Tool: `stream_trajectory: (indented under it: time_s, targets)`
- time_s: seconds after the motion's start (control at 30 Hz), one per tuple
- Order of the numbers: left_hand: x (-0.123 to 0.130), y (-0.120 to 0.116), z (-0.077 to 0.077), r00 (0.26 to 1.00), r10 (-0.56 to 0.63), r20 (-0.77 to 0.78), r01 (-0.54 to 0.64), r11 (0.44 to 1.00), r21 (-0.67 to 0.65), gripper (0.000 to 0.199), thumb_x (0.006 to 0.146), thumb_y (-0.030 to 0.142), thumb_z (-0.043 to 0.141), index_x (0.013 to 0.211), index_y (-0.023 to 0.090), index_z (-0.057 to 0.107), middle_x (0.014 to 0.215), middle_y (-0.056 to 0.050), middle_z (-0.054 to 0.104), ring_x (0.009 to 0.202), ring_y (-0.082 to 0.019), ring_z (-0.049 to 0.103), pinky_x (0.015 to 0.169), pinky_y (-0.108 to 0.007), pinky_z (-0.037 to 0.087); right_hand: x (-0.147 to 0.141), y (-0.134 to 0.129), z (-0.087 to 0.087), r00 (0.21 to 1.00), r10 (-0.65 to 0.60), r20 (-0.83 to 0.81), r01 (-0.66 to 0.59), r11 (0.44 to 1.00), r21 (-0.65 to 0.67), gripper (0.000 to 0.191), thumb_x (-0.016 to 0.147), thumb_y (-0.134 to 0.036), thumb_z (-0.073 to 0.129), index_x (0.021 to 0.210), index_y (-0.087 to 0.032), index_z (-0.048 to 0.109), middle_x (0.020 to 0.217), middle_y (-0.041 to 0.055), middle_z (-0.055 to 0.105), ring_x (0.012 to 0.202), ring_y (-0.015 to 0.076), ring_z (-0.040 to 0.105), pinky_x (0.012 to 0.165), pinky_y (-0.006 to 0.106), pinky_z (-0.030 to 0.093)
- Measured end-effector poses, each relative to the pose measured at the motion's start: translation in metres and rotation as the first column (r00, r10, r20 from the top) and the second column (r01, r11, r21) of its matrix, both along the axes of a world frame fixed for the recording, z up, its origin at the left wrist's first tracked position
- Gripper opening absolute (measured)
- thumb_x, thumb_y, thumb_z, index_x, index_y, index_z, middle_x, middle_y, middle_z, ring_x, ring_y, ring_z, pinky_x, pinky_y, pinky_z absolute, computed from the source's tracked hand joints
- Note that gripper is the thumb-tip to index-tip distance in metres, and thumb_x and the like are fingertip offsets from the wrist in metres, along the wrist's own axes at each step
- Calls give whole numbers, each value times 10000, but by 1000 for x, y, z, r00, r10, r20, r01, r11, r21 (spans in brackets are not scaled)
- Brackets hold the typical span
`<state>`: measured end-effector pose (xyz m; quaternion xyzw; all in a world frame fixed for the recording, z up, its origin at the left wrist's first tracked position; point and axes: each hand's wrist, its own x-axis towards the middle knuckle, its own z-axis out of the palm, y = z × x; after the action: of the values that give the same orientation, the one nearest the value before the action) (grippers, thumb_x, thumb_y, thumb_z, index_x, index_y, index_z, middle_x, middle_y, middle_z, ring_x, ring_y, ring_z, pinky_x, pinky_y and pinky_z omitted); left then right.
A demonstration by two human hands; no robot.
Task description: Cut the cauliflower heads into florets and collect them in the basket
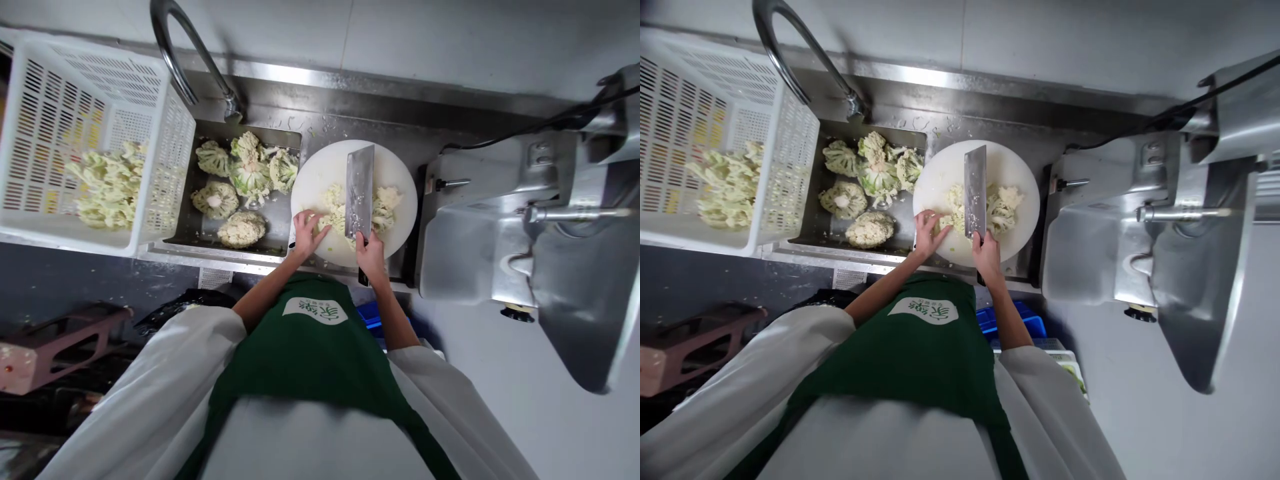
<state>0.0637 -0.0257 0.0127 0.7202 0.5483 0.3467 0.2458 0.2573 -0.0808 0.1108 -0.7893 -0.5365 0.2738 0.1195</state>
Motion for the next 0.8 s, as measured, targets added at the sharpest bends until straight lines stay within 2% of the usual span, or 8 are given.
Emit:
stream_trajectory:
  time_s: [0.13, 0.27, 0.4, 0.63, 0.8]
  targets:
    - [-20, -6, -6, 996, -53, 77, 51, 998, 25, 365, 991, 470, 587, 1244, 208, 620, 1304, -151, 568, 1288, -278, 534, 1120, -491, 452, -12, -7, -3, 999, 42, -17, -43, 998, -46, 406, 1060, -369, 317, 1148, -132, 635, 1026, 175, 738, 988, 288, 684, 843, 345, 494]
    - [-25, -10, -9, 996, -64, 65, 62, 998, 33, 362, 1012, 455, 533, 1254, 195, 603, 1353, -164, 525, 1333, -277, 518, 1140, -494, 459, -22, -6, -5, 996, 93, 3, -92, 992, -83, 385, 1062, -363, 332, 1104, -136, 641, 972, 165, 740, 939, 287, 684, 819, 342, 486]
    - [-22, -6, -13, 996, -30, 78, 26, 998, 54, 371, 998, 438, 550, 1259, 186, 626, 1256, -153, 529, 1264, -275, 537, 1102, -474, 483, -28, -7, -9, 990, 136, 32, -134, 990, -40, 363, 1062, -363, 351, 1100, -138, 633, 920, 145, 737, 864, 278, 683, 789, 336, 473]
    - [-20, -3, -15, 989, -40, 142, 31, 998, 63, 313, 995, 379, 559, 1228, 201, 669, 1171, -124, 546, 1191, -252, 557, 1066, -447, 504, -45, 1, -29, 990, 139, -23, -135, 980, 145, 396, 1060, -418, 340, 1039, -141, 623, 820, 125, 719, 720, 243, 654, 673, 306, 429]
    - [-21, -2, -13, 976, -28, 218, 22, 999, 30, 319, 971, 399, 614, 1205, 204, 707, 1159, -124, 521, 1149, -245, 570, 1029, -427, 521, -52, 10, -37, 992, 117, -46, -111, 986, 123, 389, 1056, -419, 355, 1044, -134, 618, 862, 145, 728, 748, 244, 655, 686, 306, 432]
